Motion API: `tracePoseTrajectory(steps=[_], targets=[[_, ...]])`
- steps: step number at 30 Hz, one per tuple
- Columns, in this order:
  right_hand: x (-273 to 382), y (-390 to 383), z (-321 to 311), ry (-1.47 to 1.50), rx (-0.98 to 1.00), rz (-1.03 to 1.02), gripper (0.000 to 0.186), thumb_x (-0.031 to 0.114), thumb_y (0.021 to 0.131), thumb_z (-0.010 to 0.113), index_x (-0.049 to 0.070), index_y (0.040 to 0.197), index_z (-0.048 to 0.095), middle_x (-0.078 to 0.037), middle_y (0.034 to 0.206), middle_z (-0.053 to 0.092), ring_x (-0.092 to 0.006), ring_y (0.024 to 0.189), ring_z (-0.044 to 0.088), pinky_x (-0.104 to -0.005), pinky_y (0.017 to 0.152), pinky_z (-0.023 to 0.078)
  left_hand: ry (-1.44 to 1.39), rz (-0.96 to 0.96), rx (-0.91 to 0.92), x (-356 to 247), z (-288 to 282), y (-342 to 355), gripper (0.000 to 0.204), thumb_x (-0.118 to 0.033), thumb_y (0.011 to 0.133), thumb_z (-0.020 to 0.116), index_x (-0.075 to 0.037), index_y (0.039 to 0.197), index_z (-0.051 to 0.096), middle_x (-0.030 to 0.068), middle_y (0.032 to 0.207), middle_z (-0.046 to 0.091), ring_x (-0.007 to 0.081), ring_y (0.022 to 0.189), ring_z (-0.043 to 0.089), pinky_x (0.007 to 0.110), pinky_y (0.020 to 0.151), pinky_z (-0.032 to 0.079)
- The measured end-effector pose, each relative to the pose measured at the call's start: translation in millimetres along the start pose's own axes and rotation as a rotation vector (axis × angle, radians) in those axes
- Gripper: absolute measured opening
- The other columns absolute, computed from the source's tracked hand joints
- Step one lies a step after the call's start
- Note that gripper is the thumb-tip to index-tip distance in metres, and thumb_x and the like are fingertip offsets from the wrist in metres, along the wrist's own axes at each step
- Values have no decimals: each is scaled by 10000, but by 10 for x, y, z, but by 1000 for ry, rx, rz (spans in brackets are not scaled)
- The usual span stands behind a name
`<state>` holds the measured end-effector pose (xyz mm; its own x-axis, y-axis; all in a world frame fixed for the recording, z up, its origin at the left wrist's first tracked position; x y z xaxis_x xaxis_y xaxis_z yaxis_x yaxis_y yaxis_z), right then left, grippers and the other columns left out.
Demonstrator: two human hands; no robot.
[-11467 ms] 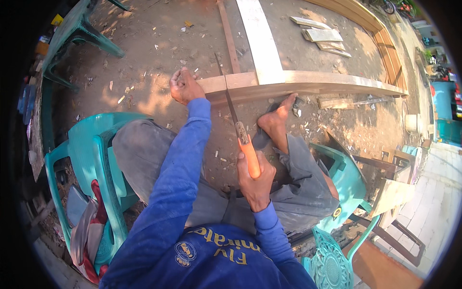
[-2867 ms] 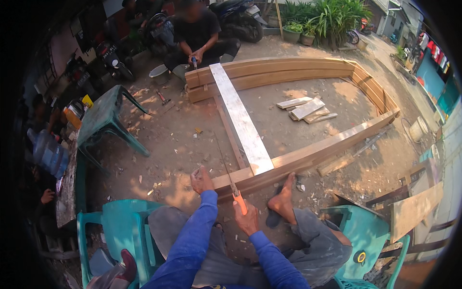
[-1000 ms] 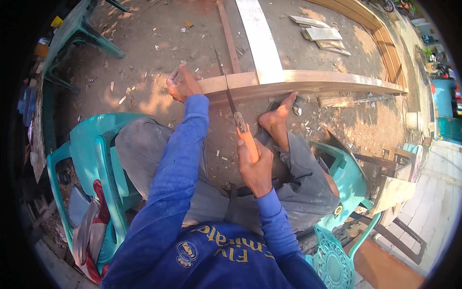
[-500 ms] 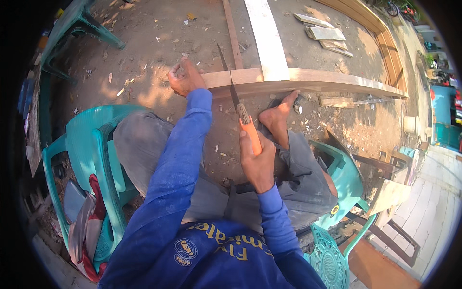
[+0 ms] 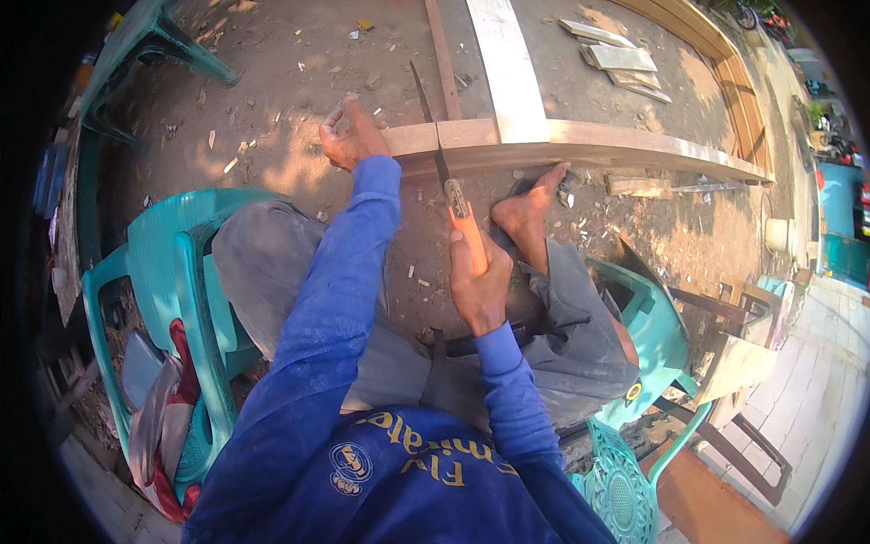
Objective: The person saws a piece of lumber while another person holds it, then switches to a different saw to continue cutting the wood before using a measuring tape.
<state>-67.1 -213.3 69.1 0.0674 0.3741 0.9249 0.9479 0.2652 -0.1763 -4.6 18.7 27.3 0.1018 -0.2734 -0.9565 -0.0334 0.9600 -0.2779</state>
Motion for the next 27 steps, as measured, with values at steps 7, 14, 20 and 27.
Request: tracePoseTrajectory(steps=[7,14,20,27], targets=[[-83,-1120,-634,-156,4,-118,252,191,947,596,-47,925,677,-61,593,532,-102,525,489,-314,517,385,18,-10,-17,-24,-61,24,436,-341,902,704,38,1079,581,105,638,566,221,480,634,344,446,497],[-202,256,162,32,-52,-104,238,175,959,604,-40,862,639,-70,580,509,-104,545,447,-322,506,368,114,46,19,12,45,-21,432,-343,906,701,34,1081,582,85,594,568,215,491,640,354,457,487],[-227,-1291,-695,-166,32,-31,296,224,937,600,-55,958,696,-72,609,558,-116,558,555,-302,558,441,21,18,-6,2,-31,41,447,-363,912,688,29,1094,576,98,607,580,215,504,644,350,469,483],[-780,262,260,-41,-17,-385,395,247,978,552,-60,1194,676,-88,856,696,-113,692,582,-286,622,467,62,23,27,35,13,-46,430,-362,915,681,27,1072,583,106,619,584,225,501,649,352,478,490]])
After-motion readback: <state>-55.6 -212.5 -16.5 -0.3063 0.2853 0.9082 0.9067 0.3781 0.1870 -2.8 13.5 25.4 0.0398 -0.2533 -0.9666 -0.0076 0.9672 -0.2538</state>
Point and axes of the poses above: each hand's wrist, its own y-axis towards the middle knuckle, its own z-axis out of the palm, x = y × z, the point moved 2 cm from there along y, towards the middle knuckle
